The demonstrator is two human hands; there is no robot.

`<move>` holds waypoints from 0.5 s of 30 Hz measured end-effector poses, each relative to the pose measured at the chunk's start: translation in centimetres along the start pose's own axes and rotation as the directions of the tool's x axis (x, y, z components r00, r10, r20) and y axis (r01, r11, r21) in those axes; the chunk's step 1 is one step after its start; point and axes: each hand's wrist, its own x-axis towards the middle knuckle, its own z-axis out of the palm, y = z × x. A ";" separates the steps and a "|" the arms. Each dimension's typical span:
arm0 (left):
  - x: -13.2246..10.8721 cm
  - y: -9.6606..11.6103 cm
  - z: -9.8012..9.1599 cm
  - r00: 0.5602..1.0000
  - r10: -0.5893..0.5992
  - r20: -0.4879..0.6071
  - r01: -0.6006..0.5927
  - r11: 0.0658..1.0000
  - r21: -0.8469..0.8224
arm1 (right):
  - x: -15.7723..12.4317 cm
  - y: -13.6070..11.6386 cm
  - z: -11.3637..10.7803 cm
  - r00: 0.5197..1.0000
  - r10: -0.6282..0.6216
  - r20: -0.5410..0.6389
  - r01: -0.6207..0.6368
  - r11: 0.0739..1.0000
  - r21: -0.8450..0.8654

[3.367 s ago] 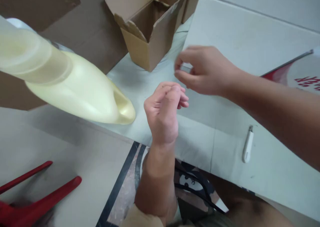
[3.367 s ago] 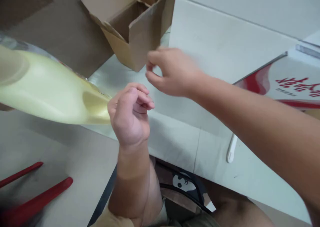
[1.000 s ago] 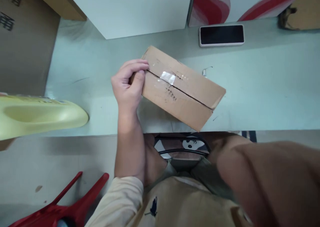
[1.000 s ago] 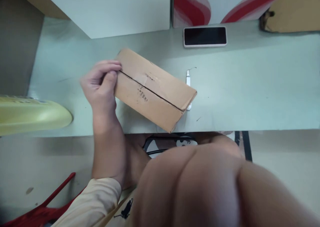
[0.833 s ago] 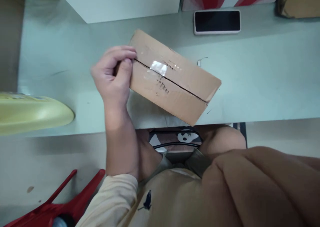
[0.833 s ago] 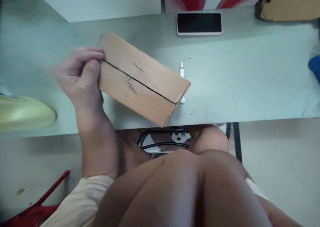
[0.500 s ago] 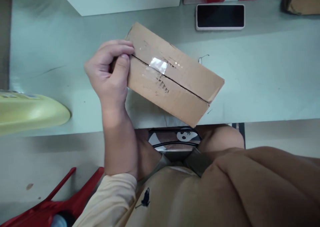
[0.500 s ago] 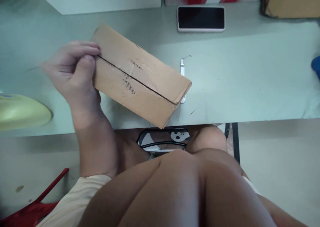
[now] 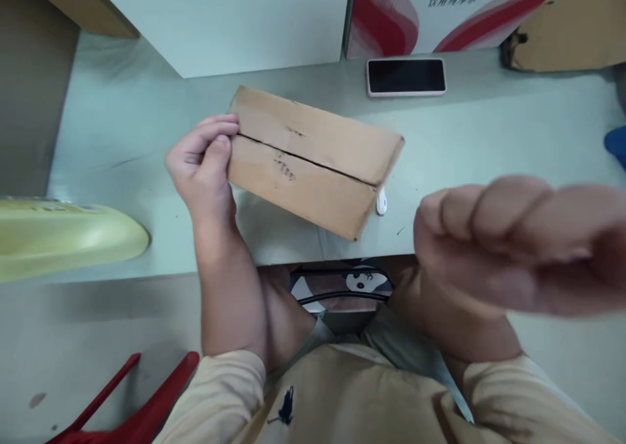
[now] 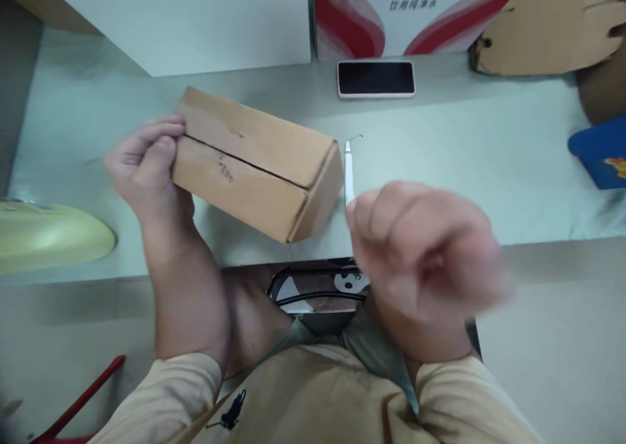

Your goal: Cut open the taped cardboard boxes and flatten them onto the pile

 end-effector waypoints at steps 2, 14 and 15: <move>0.4 -0.7 -0.6 0.983 -0.092 -0.157 0.088 0.996 -0.031 | 1.4 3.7 -0.5 0.981 -0.025 -0.195 0.035 0.998 0.046; 1.0 -2.5 -1.4 0.854 -0.359 -0.378 0.336 0.933 -0.128 | -0.3 11.2 -0.6 0.829 0.462 0.316 -0.438 0.887 -0.149; 0.8 -2.0 -1.0 0.859 -0.392 -0.328 0.377 0.919 -0.113 | -0.3 11.0 -0.3 0.857 0.375 0.353 -0.346 0.927 -0.145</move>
